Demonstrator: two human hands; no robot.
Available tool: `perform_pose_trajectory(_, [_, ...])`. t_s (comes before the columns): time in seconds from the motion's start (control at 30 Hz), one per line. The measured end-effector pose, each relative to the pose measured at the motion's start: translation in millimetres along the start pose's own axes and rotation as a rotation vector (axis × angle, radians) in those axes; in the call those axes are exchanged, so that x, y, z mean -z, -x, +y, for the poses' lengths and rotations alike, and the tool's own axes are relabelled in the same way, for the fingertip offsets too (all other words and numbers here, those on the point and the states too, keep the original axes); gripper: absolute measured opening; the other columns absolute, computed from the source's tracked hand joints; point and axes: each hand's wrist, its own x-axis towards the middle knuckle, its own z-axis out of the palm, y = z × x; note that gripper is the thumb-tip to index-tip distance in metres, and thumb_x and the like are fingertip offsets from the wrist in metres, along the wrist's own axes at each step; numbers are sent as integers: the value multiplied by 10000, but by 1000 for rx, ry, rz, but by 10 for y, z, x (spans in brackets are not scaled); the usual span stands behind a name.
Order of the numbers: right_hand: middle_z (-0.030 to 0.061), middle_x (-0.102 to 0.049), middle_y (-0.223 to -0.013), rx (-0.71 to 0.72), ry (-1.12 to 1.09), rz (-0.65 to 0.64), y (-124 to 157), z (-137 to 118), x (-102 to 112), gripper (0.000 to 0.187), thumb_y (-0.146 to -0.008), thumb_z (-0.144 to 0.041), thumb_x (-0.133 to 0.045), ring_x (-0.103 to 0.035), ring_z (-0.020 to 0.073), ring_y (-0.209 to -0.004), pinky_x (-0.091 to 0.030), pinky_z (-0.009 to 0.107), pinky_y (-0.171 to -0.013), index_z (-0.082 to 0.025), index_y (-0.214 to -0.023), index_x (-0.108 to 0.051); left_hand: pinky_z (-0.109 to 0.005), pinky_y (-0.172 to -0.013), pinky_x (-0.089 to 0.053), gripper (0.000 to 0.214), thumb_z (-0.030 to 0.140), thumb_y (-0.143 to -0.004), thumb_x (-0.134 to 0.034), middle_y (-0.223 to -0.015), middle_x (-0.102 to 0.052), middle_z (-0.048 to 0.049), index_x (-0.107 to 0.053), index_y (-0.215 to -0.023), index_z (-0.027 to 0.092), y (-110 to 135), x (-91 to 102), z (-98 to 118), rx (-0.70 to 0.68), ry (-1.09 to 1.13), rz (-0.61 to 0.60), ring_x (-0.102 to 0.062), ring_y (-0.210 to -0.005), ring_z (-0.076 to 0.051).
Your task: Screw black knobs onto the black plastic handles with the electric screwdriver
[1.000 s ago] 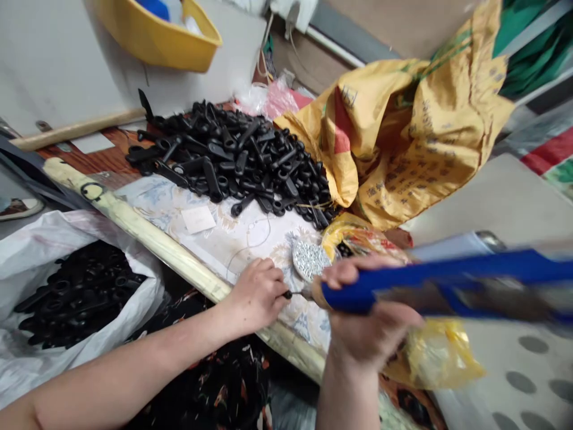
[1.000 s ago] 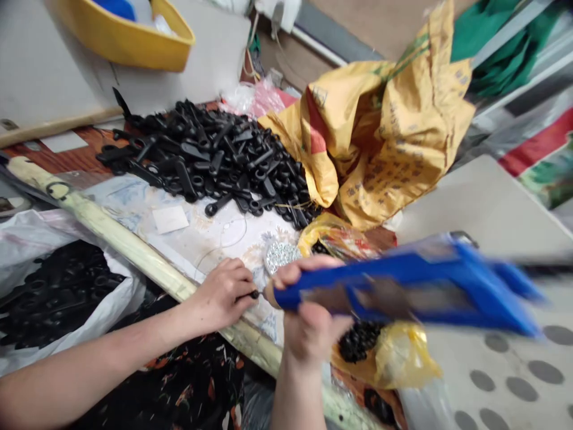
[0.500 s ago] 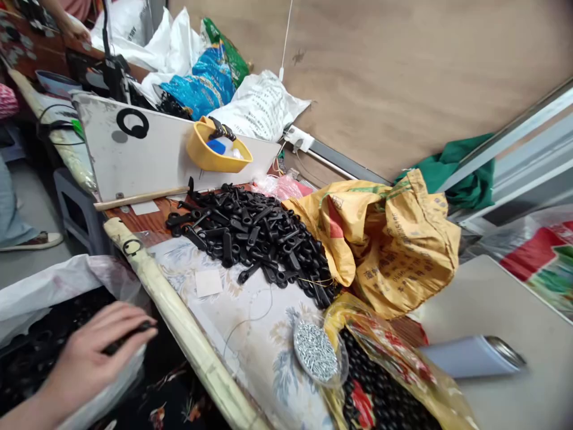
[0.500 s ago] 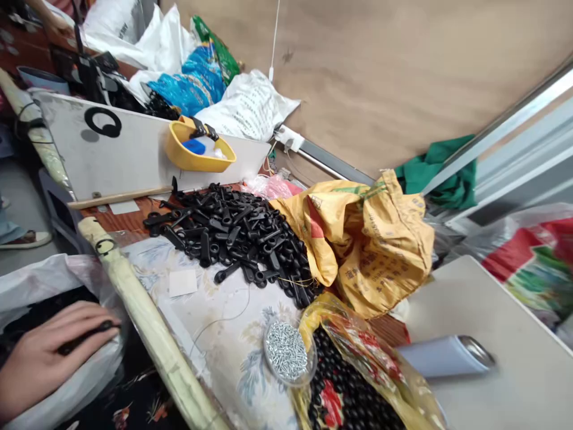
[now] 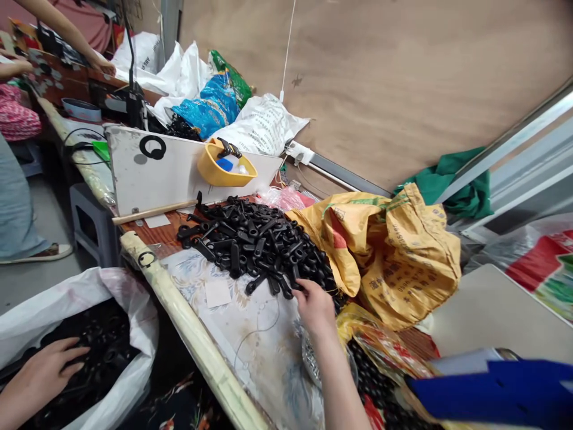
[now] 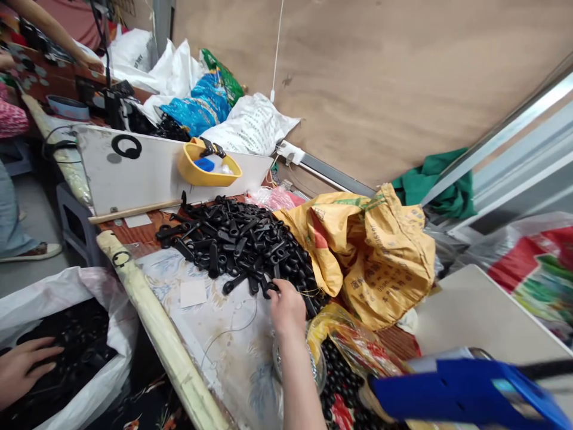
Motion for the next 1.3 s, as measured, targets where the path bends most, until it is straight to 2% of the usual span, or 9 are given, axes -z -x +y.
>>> perform_pose_trajectory(0.07, [106,-732,-1127,93,-33,124,433,12,194,237,-879,-220,-616,-705,236,-1001,-566,352,-886,-185,-1077,-741,-282,-719,-581,271,427,-742,-532,-803,-781,44,-772,-658,335,-72,127,318,-87,91,-6,-740,-782,-213])
perform_pose_trajectory(0.17, [79,-751,-1024,438,-42,292,1188,-112,311,212,-913,-221,-647,-707,210,-910,-581,327,-823,-210,-1110,-726,-252,-773,-569,199,398,-841,-611,-849,-772,50,-777,-807,294,-106,432,1138,-270,305,115,-716,-774,-164])
perform_pose_trajectory(0.23, [83,-744,-942,395,52,261,1603,-275,224,172,-935,-222,-626,-694,217,-814,-584,344,-739,-199,-1070,-731,-265,-804,-562,89,250,-855,-672,-821,-754,52,-757,-865,274,-99,620,1777,-433,478,165,-690,-757,-146])
perform_pose_trajectory(0.33, [125,-733,-976,186,129,220,1967,-501,-19,242,-996,-270,-522,-695,253,-836,-588,381,-712,-160,-1054,-730,-312,-846,-558,140,139,-874,-683,-902,-745,-1,-737,-964,230,-49,739,2608,-665,673,27,-673,-849,-163])
perform_pose_trajectory(0.47, [157,-707,-1156,12,16,277,2129,-571,-102,322,-1021,-329,-478,-688,265,-1027,-578,372,-830,-142,-1182,-685,-373,-867,-563,167,198,-940,-617,-996,-725,-70,-714,-1075,183,59,628,3241,-824,757,-213,-646,-967,-209])
perform_pose_trajectory(0.77, [120,-704,-972,-213,-71,219,1988,-56,96,279,-962,-306,-487,-679,231,-788,-543,356,-726,-158,-1088,-687,-375,-792,-529,156,72,-878,-630,-845,-690,-51,-749,-878,174,-30,330,3629,-896,629,-515,-596,-883,-214])
perform_pose_trajectory(0.97, [65,-696,-866,-288,-151,223,1956,-221,-9,217,-915,-176,-470,-672,209,-763,-524,318,-709,-194,-966,-680,-382,-804,-507,229,32,-867,-561,-877,-672,-51,-733,-869,184,-17,317,3828,-943,534,-541,-588,-907,-229])
perform_pose_trajectory(1.1, [60,-723,-903,-306,-251,161,1987,-207,150,240,-909,-152,-457,-688,198,-796,-532,299,-733,-197,-980,-682,-380,-776,-491,207,18,-837,-593,-831,-671,-46,-723,-826,178,35,197,3890,-1010,462,-550,-588,-862,-235])
perform_pose_trajectory(1.3, [105,-708,-1077,-244,-108,270,1932,5,353,308,-970,-214,-392,-663,218,-1008,-519,346,-900,-183,-1106,-667,-363,-767,-465,221,4,-855,-556,-816,-645,-44,-688,-786,168,-31,117,3897,-1050,490,-542,-560,-864,-228])
